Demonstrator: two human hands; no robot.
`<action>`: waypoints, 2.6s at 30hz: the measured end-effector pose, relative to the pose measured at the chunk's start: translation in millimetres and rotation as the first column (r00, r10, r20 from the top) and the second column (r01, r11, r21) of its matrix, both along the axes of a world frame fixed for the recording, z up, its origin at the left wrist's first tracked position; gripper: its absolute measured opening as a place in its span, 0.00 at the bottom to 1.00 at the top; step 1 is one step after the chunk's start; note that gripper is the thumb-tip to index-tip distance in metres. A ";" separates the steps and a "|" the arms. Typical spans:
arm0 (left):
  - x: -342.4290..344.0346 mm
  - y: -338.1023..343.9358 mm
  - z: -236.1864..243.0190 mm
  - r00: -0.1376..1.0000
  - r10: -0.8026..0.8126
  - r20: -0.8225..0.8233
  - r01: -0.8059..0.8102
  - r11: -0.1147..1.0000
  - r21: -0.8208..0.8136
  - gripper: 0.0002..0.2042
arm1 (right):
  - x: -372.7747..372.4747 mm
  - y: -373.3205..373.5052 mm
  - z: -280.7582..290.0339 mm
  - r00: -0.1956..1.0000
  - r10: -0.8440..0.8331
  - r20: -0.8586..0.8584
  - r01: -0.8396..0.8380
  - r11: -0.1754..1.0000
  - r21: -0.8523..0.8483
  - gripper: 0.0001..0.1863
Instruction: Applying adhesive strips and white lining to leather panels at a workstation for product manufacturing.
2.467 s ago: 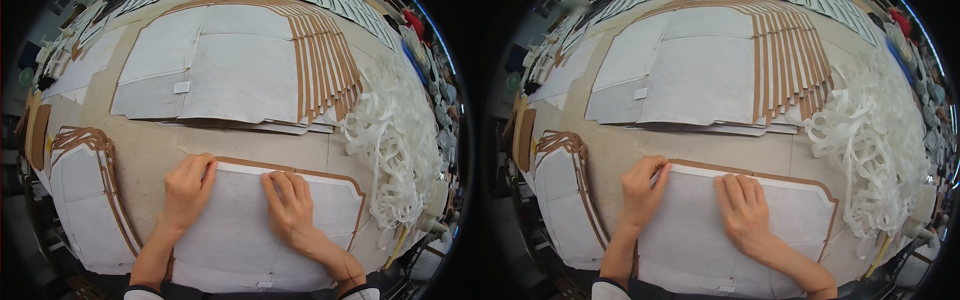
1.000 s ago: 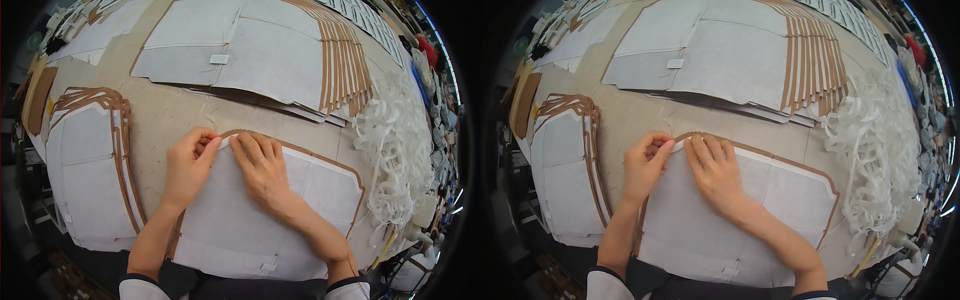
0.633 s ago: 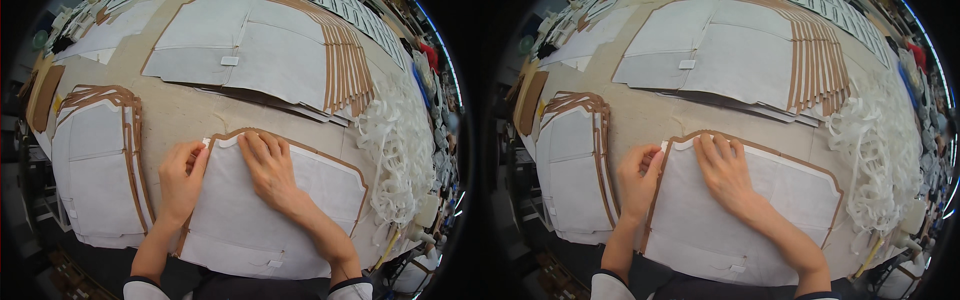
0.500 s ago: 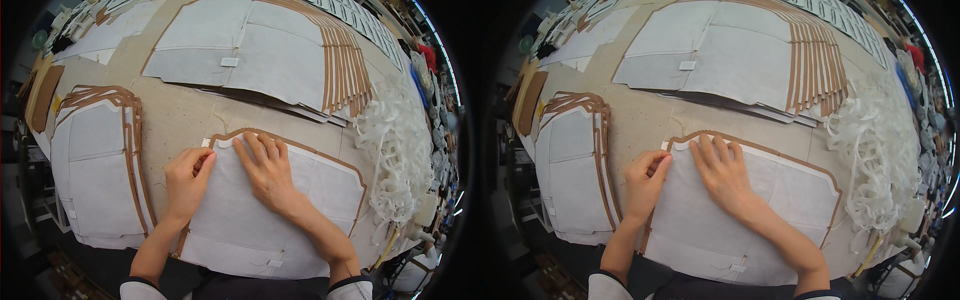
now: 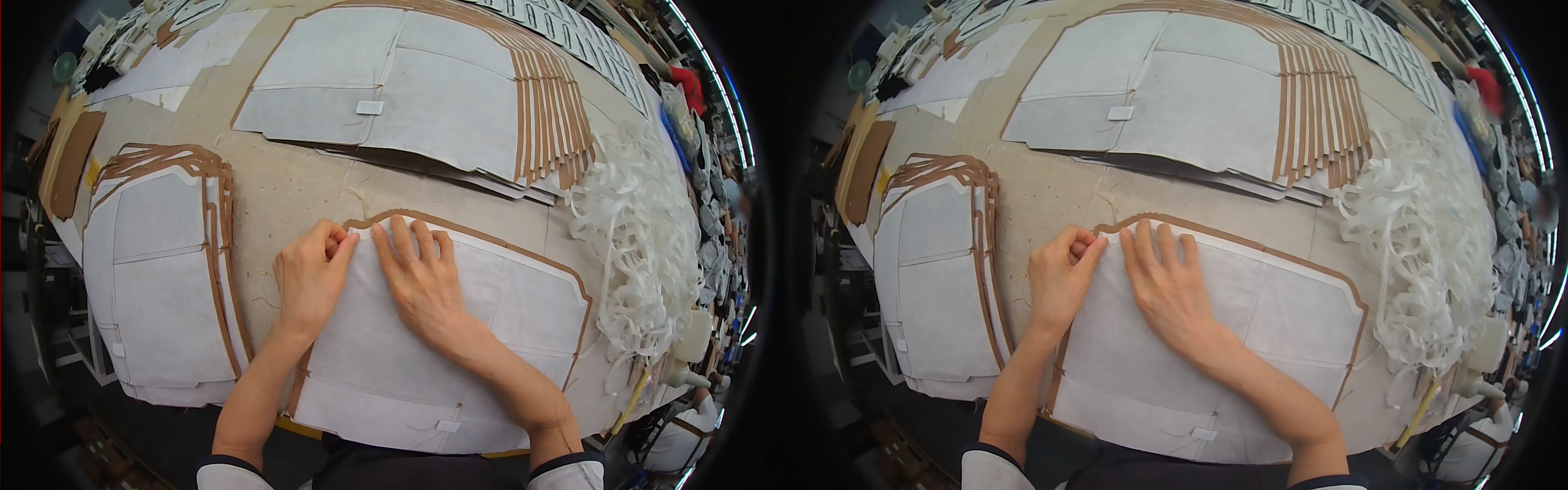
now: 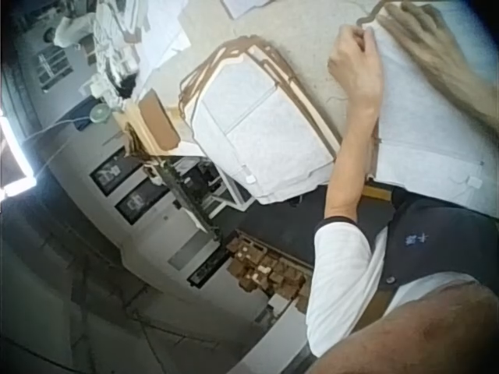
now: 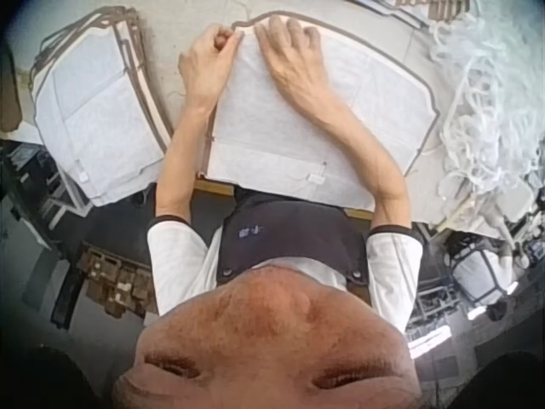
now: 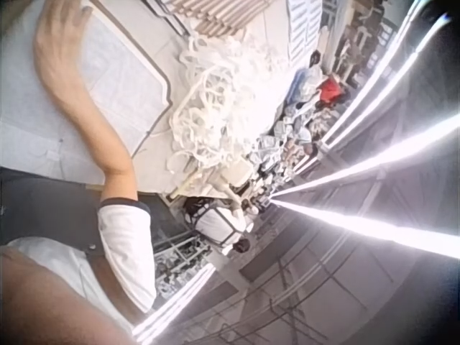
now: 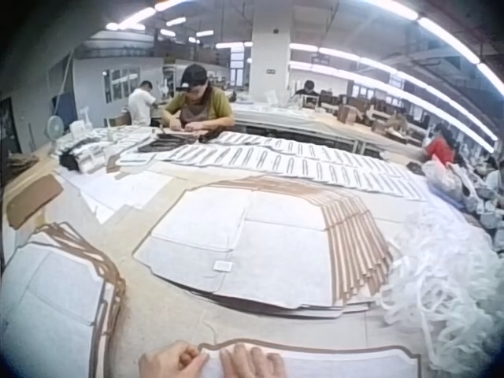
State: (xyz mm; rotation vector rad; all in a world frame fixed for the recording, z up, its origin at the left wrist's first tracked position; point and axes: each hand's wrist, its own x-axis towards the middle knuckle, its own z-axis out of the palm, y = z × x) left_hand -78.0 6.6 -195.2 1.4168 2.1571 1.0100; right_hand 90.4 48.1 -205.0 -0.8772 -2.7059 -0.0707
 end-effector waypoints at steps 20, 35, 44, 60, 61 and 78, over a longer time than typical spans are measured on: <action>0.3 -84.9 6.1 0.996 -0.077 0.048 0.073 0.995 0.066 0.09 | 167.0 -46.9 16.3 0.918 -0.391 -0.062 0.378 0.913 -0.156 0.28; -21.7 -127.5 33.9 0.863 0.097 0.496 0.020 0.974 -0.225 0.19 | 311.5 -179.1 38.8 0.099 -0.949 -0.298 0.048 0.304 -0.952 0.24; -48.8 -66.3 -6.6 0.932 -0.136 0.336 0.201 0.965 -0.166 0.11 | 303.6 -144.8 28.2 0.304 -0.945 -0.121 0.120 0.164 -0.979 0.16; -40.1 -159.4 64.4 0.892 -0.180 0.414 0.150 0.983 0.103 0.07 | 244.3 -169.9 55.5 0.170 -0.929 -0.329 -0.228 0.288 -0.930 0.34; -58.1 -170.4 77.8 0.921 -0.157 0.357 0.143 0.988 0.066 0.07 | 229.9 -172.9 70.6 0.186 -0.907 -0.378 -0.210 0.339 -0.917 0.33; -455.0 -247.1 144.6 0.668 0.461 -0.584 -0.361 0.887 0.288 0.22 | -134.7 -23.4 33.3 0.667 0.120 -0.736 -0.252 0.965 -0.071 0.11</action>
